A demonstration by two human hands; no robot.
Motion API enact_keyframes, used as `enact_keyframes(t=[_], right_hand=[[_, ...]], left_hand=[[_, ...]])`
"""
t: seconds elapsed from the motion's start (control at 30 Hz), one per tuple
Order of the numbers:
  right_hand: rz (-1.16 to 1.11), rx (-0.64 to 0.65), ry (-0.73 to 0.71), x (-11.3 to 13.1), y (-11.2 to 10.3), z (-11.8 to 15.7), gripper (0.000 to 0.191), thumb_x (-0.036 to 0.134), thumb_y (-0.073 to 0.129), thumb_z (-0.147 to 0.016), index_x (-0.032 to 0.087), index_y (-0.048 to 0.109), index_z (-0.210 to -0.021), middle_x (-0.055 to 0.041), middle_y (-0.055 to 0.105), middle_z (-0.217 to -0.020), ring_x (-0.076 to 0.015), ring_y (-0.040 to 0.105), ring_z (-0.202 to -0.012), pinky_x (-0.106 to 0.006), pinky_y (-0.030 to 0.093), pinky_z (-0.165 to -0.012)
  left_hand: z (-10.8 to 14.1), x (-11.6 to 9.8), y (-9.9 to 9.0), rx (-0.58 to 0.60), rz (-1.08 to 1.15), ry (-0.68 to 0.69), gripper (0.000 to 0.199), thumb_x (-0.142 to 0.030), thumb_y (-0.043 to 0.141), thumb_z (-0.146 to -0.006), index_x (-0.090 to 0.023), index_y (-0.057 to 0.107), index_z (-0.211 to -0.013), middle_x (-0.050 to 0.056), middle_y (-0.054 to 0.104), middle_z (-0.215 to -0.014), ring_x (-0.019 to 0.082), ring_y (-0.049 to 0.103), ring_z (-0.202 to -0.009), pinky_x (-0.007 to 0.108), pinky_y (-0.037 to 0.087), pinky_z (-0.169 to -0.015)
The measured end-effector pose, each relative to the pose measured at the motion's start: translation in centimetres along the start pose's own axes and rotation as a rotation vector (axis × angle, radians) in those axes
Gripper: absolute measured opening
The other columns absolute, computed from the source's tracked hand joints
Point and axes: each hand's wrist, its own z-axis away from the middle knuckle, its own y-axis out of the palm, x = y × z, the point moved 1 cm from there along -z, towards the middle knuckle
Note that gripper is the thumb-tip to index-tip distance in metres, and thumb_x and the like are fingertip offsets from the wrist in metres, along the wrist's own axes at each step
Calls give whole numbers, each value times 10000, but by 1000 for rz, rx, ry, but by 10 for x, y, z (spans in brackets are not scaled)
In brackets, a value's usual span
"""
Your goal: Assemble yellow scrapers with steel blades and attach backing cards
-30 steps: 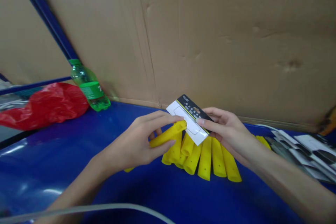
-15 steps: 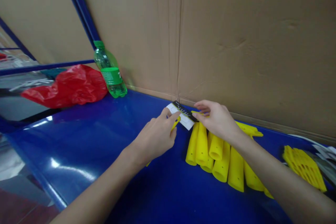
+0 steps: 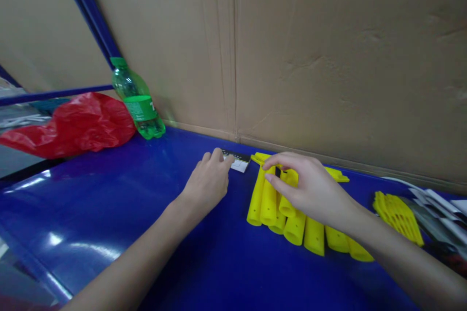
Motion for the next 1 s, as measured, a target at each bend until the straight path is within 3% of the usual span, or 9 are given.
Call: enact_keyframes(t=[0.13, 0.27, 0.43, 0.5, 0.6, 0.67, 0.73, 0.83, 1.0], right_hand=[[-25, -14, -6, -2, -12, 19, 145, 203, 617, -923, 269, 744, -941, -32, 834, -1064, -283, 765, -1025, -461, 564, -944], [-31, -35, -11, -9, -23, 31, 141, 229, 607, -933, 271, 741, -945, -31, 834, -1061, -281, 770, -1014, -458, 574, -937], [38, 11, -59, -16, -31, 43, 157, 224, 606, -957, 261, 753, -998, -46, 828, -1078, -276, 765, -1033, -449, 582, -948], [62, 41, -93, -18, -31, 48, 155, 216, 616, -959, 257, 753, -1020, -53, 826, -1095, -278, 755, -1070, -439, 584, -961], [67, 45, -113, -21, -34, 55, 160, 204, 616, -964, 255, 752, -1032, -57, 825, -1104, -274, 751, -1085, -428, 584, -974], [59, 29, -112, -23, -38, 58, 168, 201, 610, -970, 259, 754, -1032, -54, 828, -1100, -268, 755, -1073, -427, 584, -977], [59, 15, -113, -24, -45, 61, 169, 210, 609, -978, 264, 759, -1037, -50, 829, -1102, -266, 757, -1074, -430, 584, -980], [53, -6, -110, -25, -58, 66, 164, 233, 615, -981, 265, 764, -1041, -47, 831, -1092, -262, 766, -1055, -423, 592, -960], [39, -54, -46, -29, -75, 79, 191, 195, 596, -975, 240, 776, -1023, -30, 841, -1069, -223, 785, -1008, -375, 591, -957]], left_hand=[[-3, 0, 10, 16, -11, 80, 538, 10, 493, -904, -199, 642, -1377, 152, 608, -1401, 316, 611, -1175, 451, 543, -999], [-3, -3, 17, 7, -9, 59, 711, 71, 514, -830, -165, 568, -1498, 204, 570, -1477, 374, 600, -1183, 502, 550, -973], [-2, -10, 9, -57, 53, 21, 623, 46, 461, -890, -106, 592, -1479, 258, 618, -1428, 453, 602, -1185, 614, 560, -918], [-2, -14, 3, -103, 109, 42, 550, 11, 414, -948, -108, 627, -1440, 242, 654, -1391, 441, 597, -1220, 632, 535, -978], [-3, -23, -4, -147, 237, 127, 448, -64, 381, -1024, -138, 688, -1342, 159, 721, -1331, 319, 629, -1254, 483, 505, -1102], [-6, -31, -4, -139, 326, 168, 380, -174, 393, -1068, -169, 710, -1279, 109, 769, -1257, 243, 703, -1152, 369, 559, -1026], [-10, -38, -2, -111, 389, 184, 344, -265, 417, -1075, -181, 714, -1227, 87, 803, -1161, 213, 755, -993, 326, 606, -885], [-18, -44, 2, -76, 415, 175, 290, -249, 461, -1030, -152, 694, -1172, 98, 809, -1028, 219, 761, -837, 331, 604, -760], [-33, -51, 1, -51, 370, 135, 305, -268, 405, -1035, -166, 692, -1009, 117, 780, -905, 267, 743, -793, 382, 556, -746]])
